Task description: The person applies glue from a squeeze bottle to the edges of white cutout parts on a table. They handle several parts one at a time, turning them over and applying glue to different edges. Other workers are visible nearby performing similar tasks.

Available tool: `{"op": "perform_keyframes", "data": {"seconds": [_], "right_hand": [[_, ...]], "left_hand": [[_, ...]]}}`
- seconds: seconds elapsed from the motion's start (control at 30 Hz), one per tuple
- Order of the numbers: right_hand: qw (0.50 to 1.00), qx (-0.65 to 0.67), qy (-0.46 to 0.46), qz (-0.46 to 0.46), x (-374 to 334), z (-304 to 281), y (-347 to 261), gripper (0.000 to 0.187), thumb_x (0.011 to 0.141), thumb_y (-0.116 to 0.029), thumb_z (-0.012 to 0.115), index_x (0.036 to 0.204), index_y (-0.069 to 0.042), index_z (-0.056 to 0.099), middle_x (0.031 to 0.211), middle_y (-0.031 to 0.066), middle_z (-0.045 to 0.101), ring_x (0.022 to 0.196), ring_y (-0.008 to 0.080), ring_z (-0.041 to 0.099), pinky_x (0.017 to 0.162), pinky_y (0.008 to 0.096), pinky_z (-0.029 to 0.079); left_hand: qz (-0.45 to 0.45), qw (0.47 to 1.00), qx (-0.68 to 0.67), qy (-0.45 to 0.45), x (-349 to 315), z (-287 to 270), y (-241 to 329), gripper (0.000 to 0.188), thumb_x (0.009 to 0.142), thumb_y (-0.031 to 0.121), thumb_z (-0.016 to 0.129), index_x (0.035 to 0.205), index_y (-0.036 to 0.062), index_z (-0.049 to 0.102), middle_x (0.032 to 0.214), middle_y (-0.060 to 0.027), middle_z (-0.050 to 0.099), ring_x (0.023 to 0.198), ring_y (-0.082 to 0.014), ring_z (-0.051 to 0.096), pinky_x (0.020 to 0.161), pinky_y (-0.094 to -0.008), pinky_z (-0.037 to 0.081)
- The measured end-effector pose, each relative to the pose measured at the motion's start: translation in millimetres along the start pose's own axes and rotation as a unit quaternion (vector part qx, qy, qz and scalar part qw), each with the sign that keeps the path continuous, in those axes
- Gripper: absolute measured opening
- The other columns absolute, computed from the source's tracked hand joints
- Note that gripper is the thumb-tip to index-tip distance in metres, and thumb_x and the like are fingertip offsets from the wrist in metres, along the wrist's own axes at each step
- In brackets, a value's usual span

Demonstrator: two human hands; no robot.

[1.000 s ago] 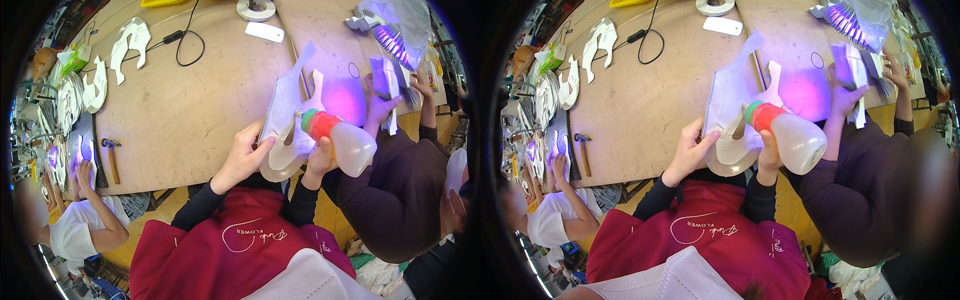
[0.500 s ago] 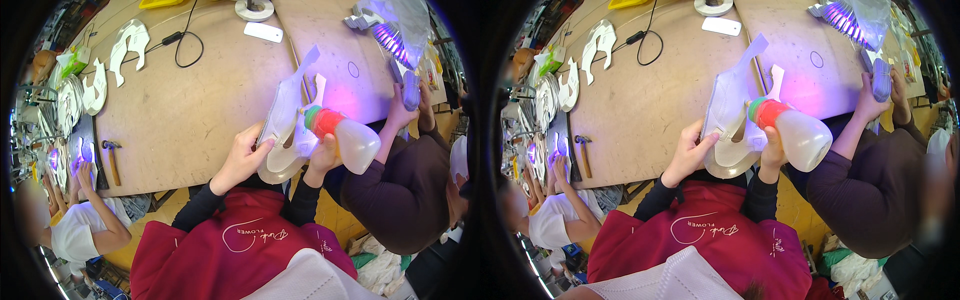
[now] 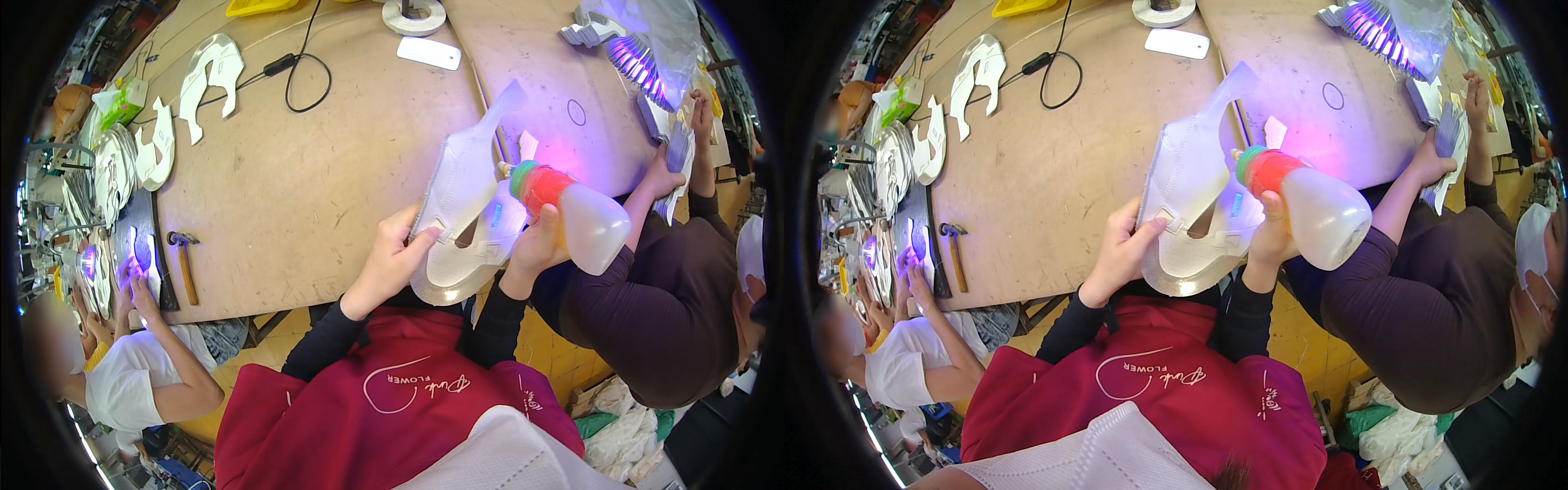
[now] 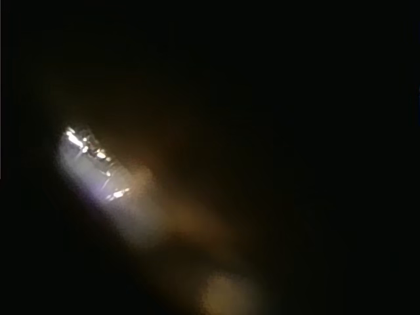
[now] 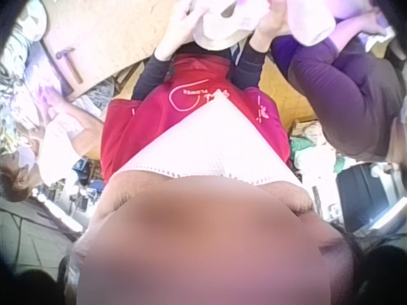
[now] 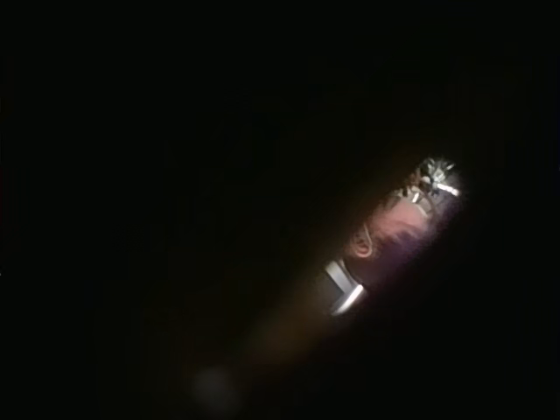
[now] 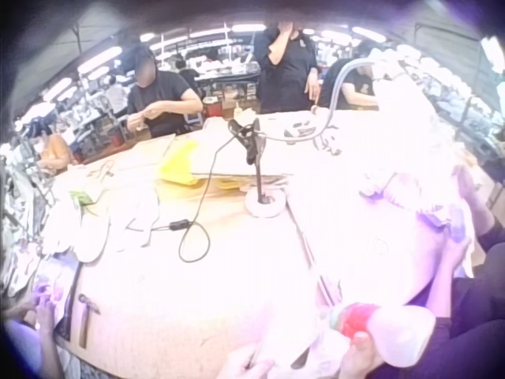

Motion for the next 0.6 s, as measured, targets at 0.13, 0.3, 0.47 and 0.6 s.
{"op": "perform_keyframes", "data": {"seconds": [0.13,0.3,0.47,0.6], "right_hand": [[0.994,0.105,0.030,0.013,4,-13,4,0.061,0.074,-0.020,0.073,0.121,0.002,0.041,0.115,0.0193,0.052,0.104,0.0297,0.052,0.092,0.0405,0.042],[0.996,0.079,-0.040,0.003,-9,-4,-5,0.070,0.071,-0.025,0.076,0.123,0.001,0.038,0.117,0.0195,0.050,0.104,0.0289,0.051,0.093,0.0419,0.039],[0.994,0.009,-0.104,0.034,-19,12,-2,0.073,0.068,-0.027,0.079,0.123,0.001,0.040,0.116,0.0163,0.052,0.104,0.0272,0.050,0.093,0.0396,0.038],[0.996,-0.039,-0.076,0.028,-8,11,3,0.069,0.068,-0.025,0.079,0.120,0.002,0.042,0.116,0.0158,0.052,0.104,0.0273,0.051,0.093,0.0395,0.039]], "left_hand": [[-0.044,0.994,-0.096,0.028,1,-10,-7,0.031,0.085,0.005,0.048,0.114,-0.0056,0.051,0.102,-0.0073,0.060,0.092,-0.0111,0.054,0.081,-0.0267,0.044],[-0.061,0.984,-0.162,0.037,3,-13,-10,0.038,0.085,0.003,0.047,0.122,-0.0053,0.046,0.109,-0.0067,0.057,0.097,-0.0109,0.053,0.086,-0.0260,0.041],[-0.059,0.987,-0.150,0.027,1,-9,-8,0.037,0.083,0.006,0.048,0.119,-0.0049,0.047,0.106,-0.0085,0.059,0.094,-0.0126,0.056,0.083,-0.0250,0.043],[-0.056,0.988,-0.140,0.032,0,-11,-5,0.037,0.083,0.006,0.049,0.119,-0.0049,0.047,0.105,-0.0079,0.059,0.093,-0.0118,0.056,0.082,-0.0244,0.043]]}}
Point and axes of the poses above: each hand's wrist, its own x-axis towards the middle knuckle, its own z-axis out of the palm, y = z × x, the point moved 7 cm from there along x, towards the middle knuckle
